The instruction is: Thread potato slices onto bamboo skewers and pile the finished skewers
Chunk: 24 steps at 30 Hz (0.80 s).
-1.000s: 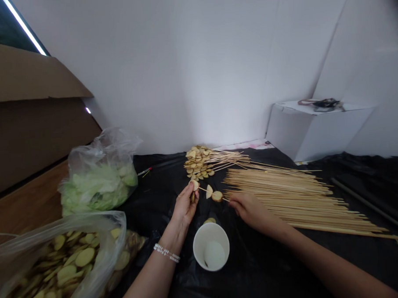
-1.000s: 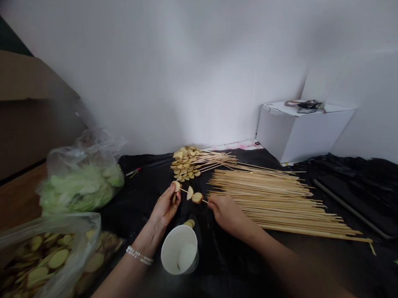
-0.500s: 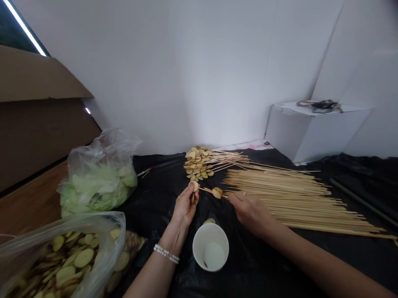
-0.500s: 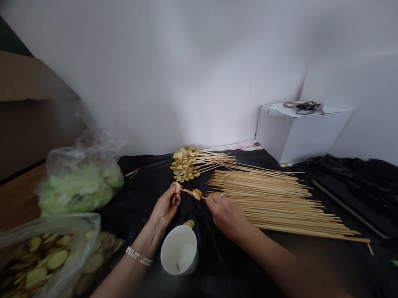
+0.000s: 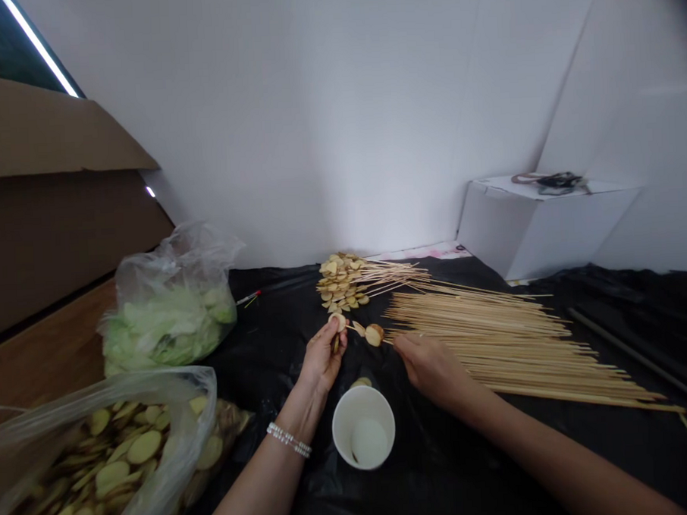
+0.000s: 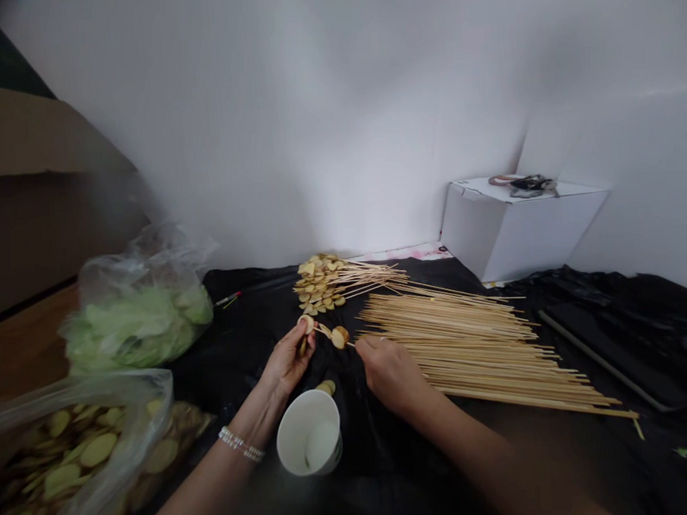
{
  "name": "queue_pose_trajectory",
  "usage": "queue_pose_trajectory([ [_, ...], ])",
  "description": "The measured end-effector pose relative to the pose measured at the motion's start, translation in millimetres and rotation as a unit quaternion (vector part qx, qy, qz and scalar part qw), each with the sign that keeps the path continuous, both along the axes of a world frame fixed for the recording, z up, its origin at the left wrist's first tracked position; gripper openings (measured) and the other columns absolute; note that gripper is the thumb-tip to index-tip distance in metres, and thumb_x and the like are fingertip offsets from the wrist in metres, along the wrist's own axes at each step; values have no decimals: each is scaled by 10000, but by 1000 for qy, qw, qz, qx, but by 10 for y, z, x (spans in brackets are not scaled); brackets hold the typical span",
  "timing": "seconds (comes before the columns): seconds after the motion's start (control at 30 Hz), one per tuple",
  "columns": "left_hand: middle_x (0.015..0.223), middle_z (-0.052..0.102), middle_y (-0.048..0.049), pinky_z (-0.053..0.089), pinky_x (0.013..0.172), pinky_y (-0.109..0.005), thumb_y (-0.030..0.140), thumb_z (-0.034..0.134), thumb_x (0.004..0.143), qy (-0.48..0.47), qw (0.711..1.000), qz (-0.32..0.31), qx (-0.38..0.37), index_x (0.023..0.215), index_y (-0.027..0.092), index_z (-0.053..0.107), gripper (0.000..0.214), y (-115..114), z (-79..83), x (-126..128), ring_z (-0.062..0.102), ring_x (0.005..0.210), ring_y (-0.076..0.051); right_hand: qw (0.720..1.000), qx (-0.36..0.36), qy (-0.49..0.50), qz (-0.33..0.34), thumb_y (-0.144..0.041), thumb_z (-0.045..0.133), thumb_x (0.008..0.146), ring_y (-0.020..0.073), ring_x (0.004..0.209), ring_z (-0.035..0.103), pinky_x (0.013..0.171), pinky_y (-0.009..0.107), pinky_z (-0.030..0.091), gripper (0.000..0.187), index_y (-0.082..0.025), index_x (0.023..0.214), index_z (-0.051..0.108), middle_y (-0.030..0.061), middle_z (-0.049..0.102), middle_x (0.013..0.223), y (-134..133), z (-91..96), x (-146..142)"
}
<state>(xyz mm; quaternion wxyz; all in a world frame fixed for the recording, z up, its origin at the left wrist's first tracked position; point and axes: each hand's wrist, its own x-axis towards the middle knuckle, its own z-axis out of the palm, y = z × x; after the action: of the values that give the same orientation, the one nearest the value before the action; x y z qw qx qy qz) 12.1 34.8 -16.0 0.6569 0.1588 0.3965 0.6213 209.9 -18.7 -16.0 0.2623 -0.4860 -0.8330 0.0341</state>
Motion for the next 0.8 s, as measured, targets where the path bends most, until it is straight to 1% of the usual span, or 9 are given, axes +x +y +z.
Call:
queue_pose_trajectory([
  [0.03,733,680,-79,498,488,-128,58,567,820,-1,1000,-2,1,766,74,661,110,0,-3,-2,599,555,-67,1000,-7,6,-1,-122,383,878,147,681,522,618,252,307,212,-172,753,547,50,608,749,2,-1,-4],
  [0.17,732,679,-74,500,490,-130,64,564,824,6,1000,-14,12,764,72,666,118,-4,-11,-9,589,540,-60,996,-74,54,-3,-176,415,893,124,610,503,586,233,300,263,-182,645,503,15,581,641,11,5,-29],
  [0.2,730,680,-73,499,490,-128,64,567,822,9,1000,-15,14,760,73,666,118,-8,-12,-6,587,538,-58,996,-76,52,-5,-177,415,894,125,613,505,586,235,298,262,-181,648,505,17,586,647,10,3,-34],
  [0.33,690,674,-54,497,500,-126,73,627,781,23,999,-27,11,750,89,670,55,-29,-6,36,588,539,-58,999,-34,17,-14,-151,387,896,146,677,526,610,251,296,217,-172,744,540,52,618,742,8,-21,-51],
  [0.4,672,669,-46,496,509,-127,91,678,742,34,999,-38,18,745,93,673,7,-36,1,56,588,536,-59,999,-41,22,-9,-157,384,900,144,674,527,618,249,302,228,-173,730,535,50,614,725,24,-29,-63],
  [0.5,670,668,-42,491,524,-129,128,736,689,45,997,-38,42,723,94,671,81,-33,-3,60,589,549,-62,998,-56,42,-2,-170,396,897,139,663,526,626,244,312,244,-177,689,523,42,604,692,53,-20,-83],
  [0.63,647,661,-34,479,528,-135,178,782,636,59,997,-34,47,704,104,672,149,-30,-36,44,574,539,-59,994,-78,75,9,-167,410,881,128,618,507,601,239,311,260,-178,647,522,26,585,646,51,20,-95],
  [0.73,629,648,-25,457,517,-134,206,792,620,71,995,-37,61,707,100,674,181,-34,-38,37,550,516,-50,983,-126,131,19,-199,431,868,120,580,489,578,232,317,280,-179,603,519,5,557,588,35,61,-89],
  [0.8,611,631,-8,444,511,-135,207,793,616,74,994,-34,71,715,102,675,186,-37,-24,35,529,498,-42,961,-200,188,36,-228,439,860,113,544,477,548,221,322,264,-177,623,545,-12,539,549,35,80,-82],
])
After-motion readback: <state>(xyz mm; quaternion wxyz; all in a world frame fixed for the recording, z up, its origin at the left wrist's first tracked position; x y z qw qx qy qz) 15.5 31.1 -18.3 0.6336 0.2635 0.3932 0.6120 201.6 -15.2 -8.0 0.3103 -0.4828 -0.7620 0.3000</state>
